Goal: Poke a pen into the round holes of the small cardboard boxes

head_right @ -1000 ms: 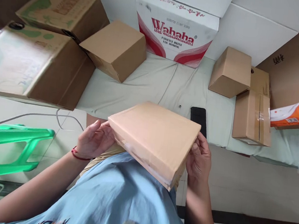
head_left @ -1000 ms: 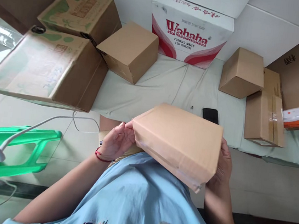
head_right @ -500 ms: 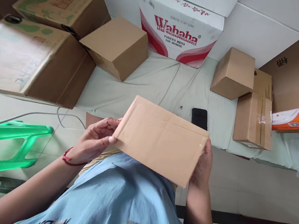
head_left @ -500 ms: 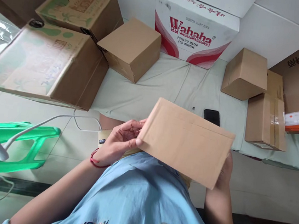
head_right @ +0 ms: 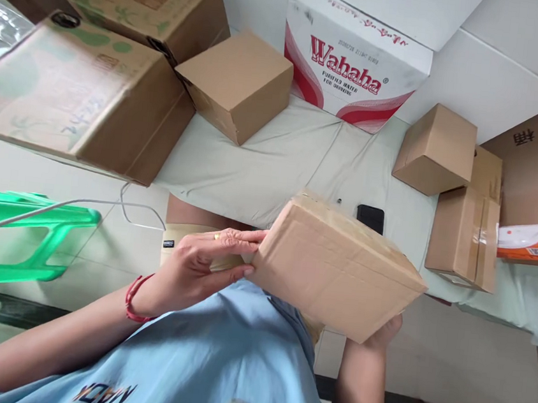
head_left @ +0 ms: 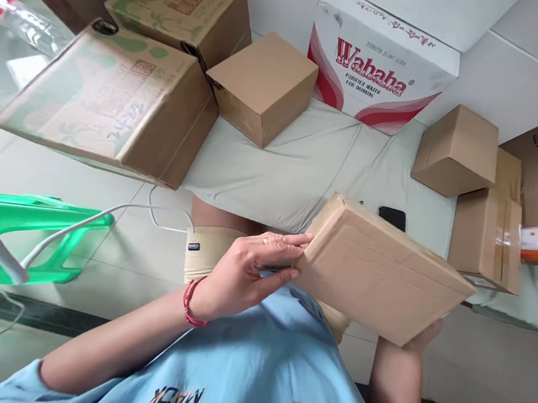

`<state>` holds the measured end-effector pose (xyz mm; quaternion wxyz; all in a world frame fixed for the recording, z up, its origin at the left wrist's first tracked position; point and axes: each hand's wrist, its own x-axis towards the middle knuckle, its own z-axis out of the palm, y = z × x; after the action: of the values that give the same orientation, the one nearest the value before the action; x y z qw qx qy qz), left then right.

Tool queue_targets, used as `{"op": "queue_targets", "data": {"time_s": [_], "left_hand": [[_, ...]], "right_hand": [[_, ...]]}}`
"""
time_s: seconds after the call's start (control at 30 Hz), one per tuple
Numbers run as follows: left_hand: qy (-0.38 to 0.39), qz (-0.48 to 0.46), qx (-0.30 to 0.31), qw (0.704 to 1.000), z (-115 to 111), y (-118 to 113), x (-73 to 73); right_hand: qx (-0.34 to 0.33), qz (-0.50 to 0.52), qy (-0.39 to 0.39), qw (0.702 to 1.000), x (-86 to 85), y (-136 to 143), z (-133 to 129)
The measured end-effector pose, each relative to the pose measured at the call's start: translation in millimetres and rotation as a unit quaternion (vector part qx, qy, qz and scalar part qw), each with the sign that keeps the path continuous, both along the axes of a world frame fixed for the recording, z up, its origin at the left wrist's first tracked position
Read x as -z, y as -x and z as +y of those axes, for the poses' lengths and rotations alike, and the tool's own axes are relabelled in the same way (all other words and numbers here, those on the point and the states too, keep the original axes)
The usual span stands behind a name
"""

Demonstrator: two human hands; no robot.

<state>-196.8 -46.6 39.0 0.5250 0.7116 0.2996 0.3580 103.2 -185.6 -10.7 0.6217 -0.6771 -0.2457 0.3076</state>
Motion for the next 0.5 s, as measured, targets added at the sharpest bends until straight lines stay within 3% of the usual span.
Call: {"op": "queue_targets", "data": {"time_s": [0.13,0.3,0.4,0.5], "left_hand": [[0.142,0.001,-0.058,0.988,3.0,11.2,11.9],[0.304,-0.117,-0.071,0.943,7.5,24.8,29.2],[0.347,-0.167,-0.096,0.918,9.2,25.7,33.1],[0.343,-0.130,-0.128,0.921,10.8,21.9,31.5]], "right_hand": [[0.055,0.097,-0.052,0.992,-20.0,14.7,9.7],[0.084,0.006,-0.091,0.992,-40.8,32.0,21.3],[0.040,-0.069,-0.114,0.990,-37.9,33.2,17.4],[-0.010,-0.101,-0.121,0.987,-27.0,31.0,10.4]]}}
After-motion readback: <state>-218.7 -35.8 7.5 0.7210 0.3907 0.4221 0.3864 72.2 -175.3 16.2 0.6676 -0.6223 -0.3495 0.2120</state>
